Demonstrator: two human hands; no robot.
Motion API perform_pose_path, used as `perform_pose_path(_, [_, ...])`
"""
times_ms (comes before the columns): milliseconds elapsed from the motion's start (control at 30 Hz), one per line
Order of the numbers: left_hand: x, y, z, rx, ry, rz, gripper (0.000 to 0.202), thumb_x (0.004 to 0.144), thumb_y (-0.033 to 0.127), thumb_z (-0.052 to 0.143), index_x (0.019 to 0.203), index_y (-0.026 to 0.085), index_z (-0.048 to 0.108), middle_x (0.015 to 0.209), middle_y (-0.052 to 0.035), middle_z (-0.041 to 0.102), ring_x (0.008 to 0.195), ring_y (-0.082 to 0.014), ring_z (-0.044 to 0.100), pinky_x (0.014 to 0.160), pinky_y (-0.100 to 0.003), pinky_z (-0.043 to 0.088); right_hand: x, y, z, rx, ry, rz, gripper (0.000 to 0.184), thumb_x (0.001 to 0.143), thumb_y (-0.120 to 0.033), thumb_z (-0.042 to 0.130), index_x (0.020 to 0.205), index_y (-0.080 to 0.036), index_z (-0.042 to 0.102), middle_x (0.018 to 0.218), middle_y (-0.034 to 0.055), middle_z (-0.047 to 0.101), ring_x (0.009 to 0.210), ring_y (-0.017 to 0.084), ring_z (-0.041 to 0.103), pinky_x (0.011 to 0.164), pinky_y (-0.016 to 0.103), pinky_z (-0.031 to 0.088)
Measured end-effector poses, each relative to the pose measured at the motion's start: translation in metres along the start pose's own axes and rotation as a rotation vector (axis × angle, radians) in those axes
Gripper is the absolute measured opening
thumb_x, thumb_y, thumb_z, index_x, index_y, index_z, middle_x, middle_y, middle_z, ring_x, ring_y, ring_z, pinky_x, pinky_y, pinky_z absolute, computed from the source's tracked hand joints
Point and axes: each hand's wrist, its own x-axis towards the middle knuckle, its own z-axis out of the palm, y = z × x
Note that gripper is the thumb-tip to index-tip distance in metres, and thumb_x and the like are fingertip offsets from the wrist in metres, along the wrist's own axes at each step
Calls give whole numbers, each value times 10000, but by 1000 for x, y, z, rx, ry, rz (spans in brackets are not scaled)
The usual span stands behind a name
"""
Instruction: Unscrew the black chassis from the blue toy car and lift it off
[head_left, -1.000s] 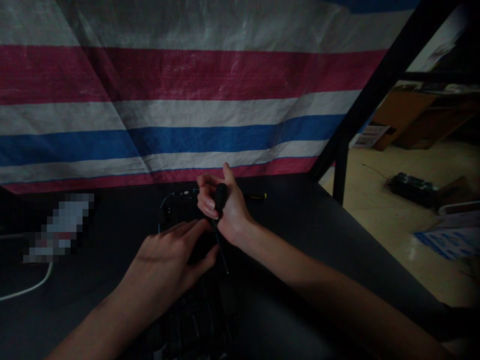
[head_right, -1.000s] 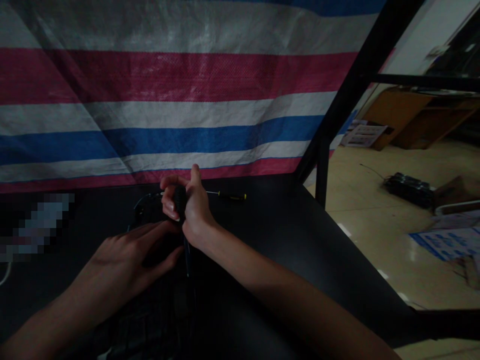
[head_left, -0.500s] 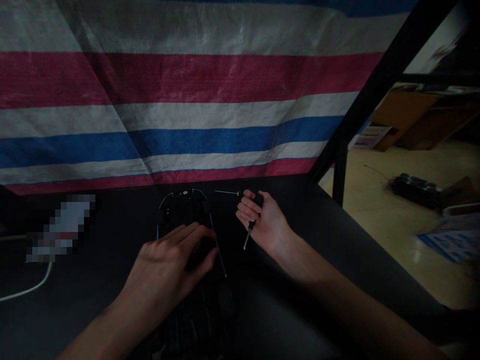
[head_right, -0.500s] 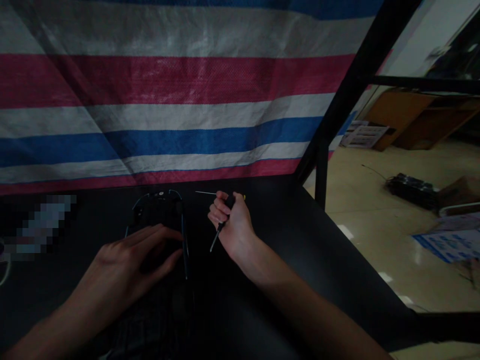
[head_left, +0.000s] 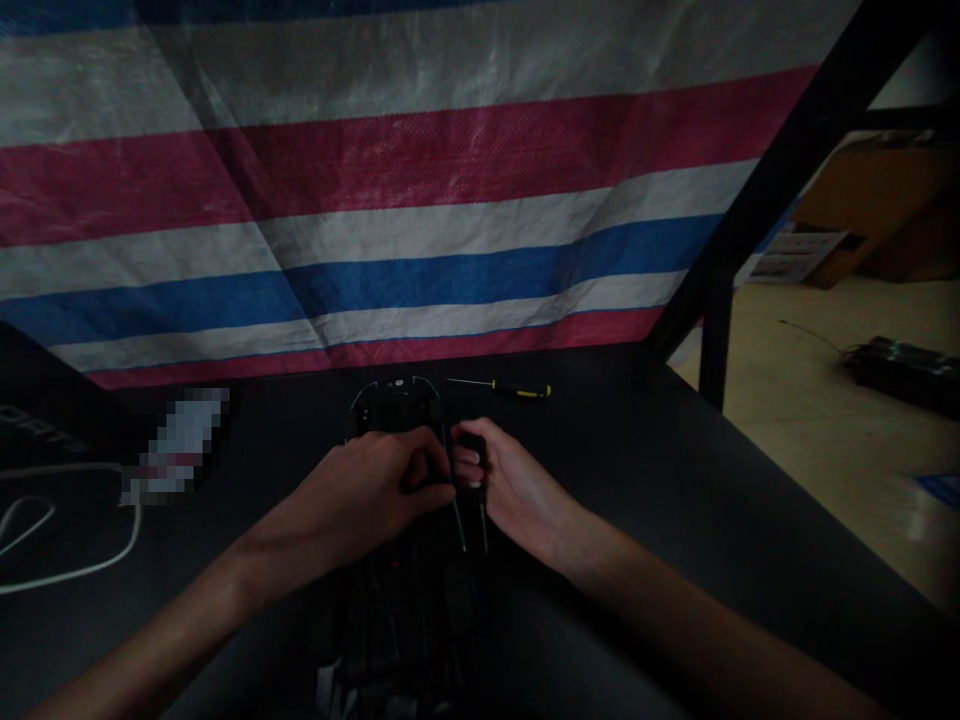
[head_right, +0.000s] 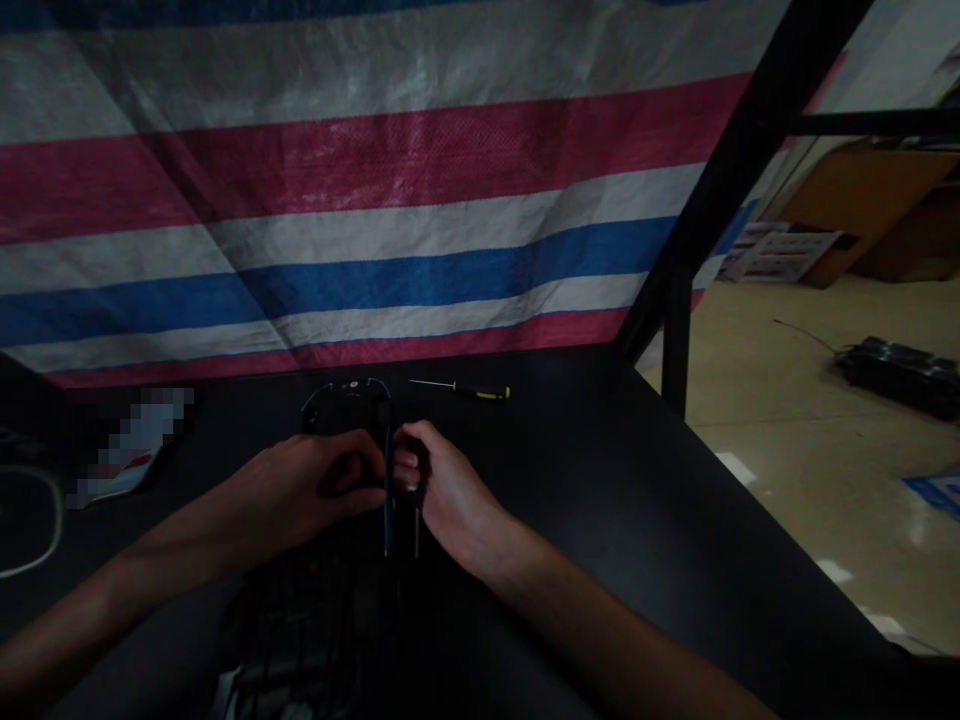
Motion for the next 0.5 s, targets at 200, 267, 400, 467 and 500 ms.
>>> perform_pose_path(200, [4, -7, 1, -56, -13, 15, 244, 902, 441, 652, 1029, 241, 709, 817, 12, 702, 662, -156, 639, 566, -252, 396, 2, 3, 0, -55, 11, -10, 223, 792, -301, 675, 678, -181, 526, 609, -81, 371, 554, 88, 295, 550, 223, 296])
perform_pose_path(267, [7, -7, 0, -80, -32, 8, 246, 896, 435, 657, 1029, 237, 715, 820, 8, 701, 668, -157, 629, 572, -251, 399, 2, 3, 0, -67, 17, -12, 234, 786, -306, 675, 669, -186, 511, 613, -79, 365, 558, 90, 289, 555, 229, 291])
perform_pose_path(400, [13, -7, -5, -111, -100, -21, 284, 877, 464, 672, 1016, 222, 726, 804, 1, 687, 669, -163, 608, 579, -258, 404, 4, 3, 0, -83, 24, -1, 258, 763, -318, 676, 643, -198, 482, 610, -76, 346, 562, 94, 279, 563, 246, 280])
perform_pose_path(467, [17, -7, -8, -130, -134, -17, 289, 889, 468, 654, 1001, 214, 734, 780, 1, 677, 653, -158, 590, 574, -259, 395, 5, 3, -1, -86, 25, -1, 248, 757, -315, 670, 640, -202, 482, 610, -72, 344, 566, 99, 281, 570, 254, 279])
perform_pose_path(500, [18, -7, -10, -140, -153, -6, 280, 898, 459, 641, 993, 215, 739, 765, 3, 672, 644, -154, 581, 571, -258, 389, 5, 3, -1, -86, 26, -2, 242, 758, -315, 667, 644, -204, 486, 610, -70, 343, 567, 102, 281, 573, 258, 278])
